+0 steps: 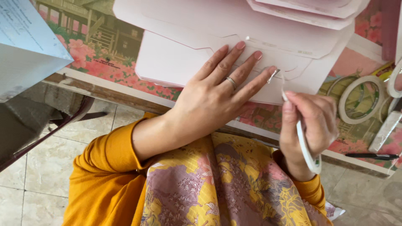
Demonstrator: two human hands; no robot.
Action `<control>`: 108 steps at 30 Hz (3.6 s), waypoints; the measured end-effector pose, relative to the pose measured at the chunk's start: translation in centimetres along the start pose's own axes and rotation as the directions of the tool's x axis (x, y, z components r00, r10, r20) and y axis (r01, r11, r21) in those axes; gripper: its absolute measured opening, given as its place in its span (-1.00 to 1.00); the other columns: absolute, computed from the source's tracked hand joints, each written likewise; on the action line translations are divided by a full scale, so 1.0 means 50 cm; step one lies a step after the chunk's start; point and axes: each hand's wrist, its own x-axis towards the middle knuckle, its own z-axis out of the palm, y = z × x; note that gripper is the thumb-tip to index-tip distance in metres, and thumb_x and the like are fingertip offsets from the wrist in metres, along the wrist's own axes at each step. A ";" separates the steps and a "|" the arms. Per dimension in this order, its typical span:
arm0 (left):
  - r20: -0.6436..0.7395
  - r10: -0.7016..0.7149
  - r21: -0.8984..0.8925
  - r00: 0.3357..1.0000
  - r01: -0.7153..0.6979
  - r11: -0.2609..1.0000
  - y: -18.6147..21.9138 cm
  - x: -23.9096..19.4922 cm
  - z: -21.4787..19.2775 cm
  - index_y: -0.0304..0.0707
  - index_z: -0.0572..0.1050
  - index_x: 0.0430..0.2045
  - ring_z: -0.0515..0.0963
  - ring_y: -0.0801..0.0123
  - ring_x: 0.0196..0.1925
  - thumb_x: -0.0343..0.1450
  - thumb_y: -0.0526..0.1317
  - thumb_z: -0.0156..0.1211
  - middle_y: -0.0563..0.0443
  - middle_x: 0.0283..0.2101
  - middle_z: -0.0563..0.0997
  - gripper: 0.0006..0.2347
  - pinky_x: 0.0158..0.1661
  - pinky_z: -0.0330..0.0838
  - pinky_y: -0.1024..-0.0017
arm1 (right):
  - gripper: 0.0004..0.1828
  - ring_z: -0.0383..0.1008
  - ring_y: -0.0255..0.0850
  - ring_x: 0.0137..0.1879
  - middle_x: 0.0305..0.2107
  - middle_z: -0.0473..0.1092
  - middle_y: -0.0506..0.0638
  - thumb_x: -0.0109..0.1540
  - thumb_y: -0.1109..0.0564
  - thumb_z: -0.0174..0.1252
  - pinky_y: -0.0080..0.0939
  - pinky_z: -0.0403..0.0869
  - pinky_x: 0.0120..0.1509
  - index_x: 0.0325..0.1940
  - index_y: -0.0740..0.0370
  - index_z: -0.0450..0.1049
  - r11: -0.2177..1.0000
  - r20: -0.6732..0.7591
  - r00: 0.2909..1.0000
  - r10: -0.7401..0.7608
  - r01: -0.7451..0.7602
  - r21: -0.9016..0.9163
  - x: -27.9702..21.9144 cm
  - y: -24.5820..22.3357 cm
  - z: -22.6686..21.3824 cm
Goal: The person applies clear adhesive tape to the flap of a stack of pink envelopes. They press the tape down with their fingers to secure it. Finally, they lift the stack of envelopes to show the taped flaps.
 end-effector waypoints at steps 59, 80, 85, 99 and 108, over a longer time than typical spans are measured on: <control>-0.222 0.106 -0.229 0.969 -0.157 0.961 -0.044 -0.066 -0.021 -0.35 0.34 0.05 0.57 0.36 0.08 0.53 -0.35 -0.21 0.11 -0.10 0.68 -0.76 0.08 0.33 0.27 | -0.85 0.38 0.03 -0.20 -0.27 0.44 0.35 0.36 0.44 0.23 -0.08 0.39 -0.09 -0.01 0.65 0.50 0.989 0.071 0.989 0.132 -0.126 -0.077 -0.027 0.029 -0.051; 0.081 -0.025 0.159 0.996 0.012 0.987 0.002 0.046 -0.006 0.24 0.09 0.43 0.10 -0.41 0.32 0.65 -0.27 0.03 -0.09 0.30 0.06 -0.54 0.25 0.07 -0.34 | -0.86 0.37 0.08 -0.19 -0.34 0.34 0.31 0.38 0.29 0.01 -0.02 0.43 -0.11 -0.10 0.50 0.38 0.996 -0.290 0.957 -0.014 -0.010 -0.084 -0.013 0.031 0.000; 0.033 -0.048 0.271 0.998 0.038 0.962 -0.062 0.078 -0.002 0.28 0.11 0.30 0.46 -0.16 0.06 0.53 -0.18 -0.10 0.13 0.19 0.49 -0.60 0.06 0.28 -0.14 | -0.87 0.47 0.16 -0.07 -0.19 0.41 0.37 0.38 0.42 0.01 0.03 0.47 0.07 -0.08 0.59 0.46 0.998 -0.028 0.998 0.049 -0.050 -0.044 0.033 0.002 -0.015; 0.050 0.049 0.076 0.998 -0.053 0.996 0.072 0.033 0.041 -0.11 0.14 0.26 0.28 -0.27 0.25 0.58 -0.02 -0.14 -0.34 0.22 0.23 -0.63 0.25 0.19 -0.12 | -0.97 0.36 0.04 -0.31 -0.40 0.41 0.25 0.21 0.45 0.18 -0.05 0.38 -0.19 -0.28 0.53 0.45 0.979 -0.025 0.979 -0.201 0.200 -0.022 0.002 -0.022 -0.014; -0.289 -0.010 -0.431 0.957 -0.121 0.894 -0.049 -0.060 -0.044 -0.51 0.35 0.02 0.67 0.20 -0.05 0.52 -0.42 -0.09 -0.11 -0.20 0.66 -0.80 0.08 0.55 0.27 | -0.81 0.43 -0.04 -0.26 -0.37 0.46 0.18 0.31 0.36 0.02 -0.11 0.38 -0.09 -0.04 0.58 0.43 0.974 0.166 0.979 0.120 -0.149 0.173 0.036 -0.068 0.021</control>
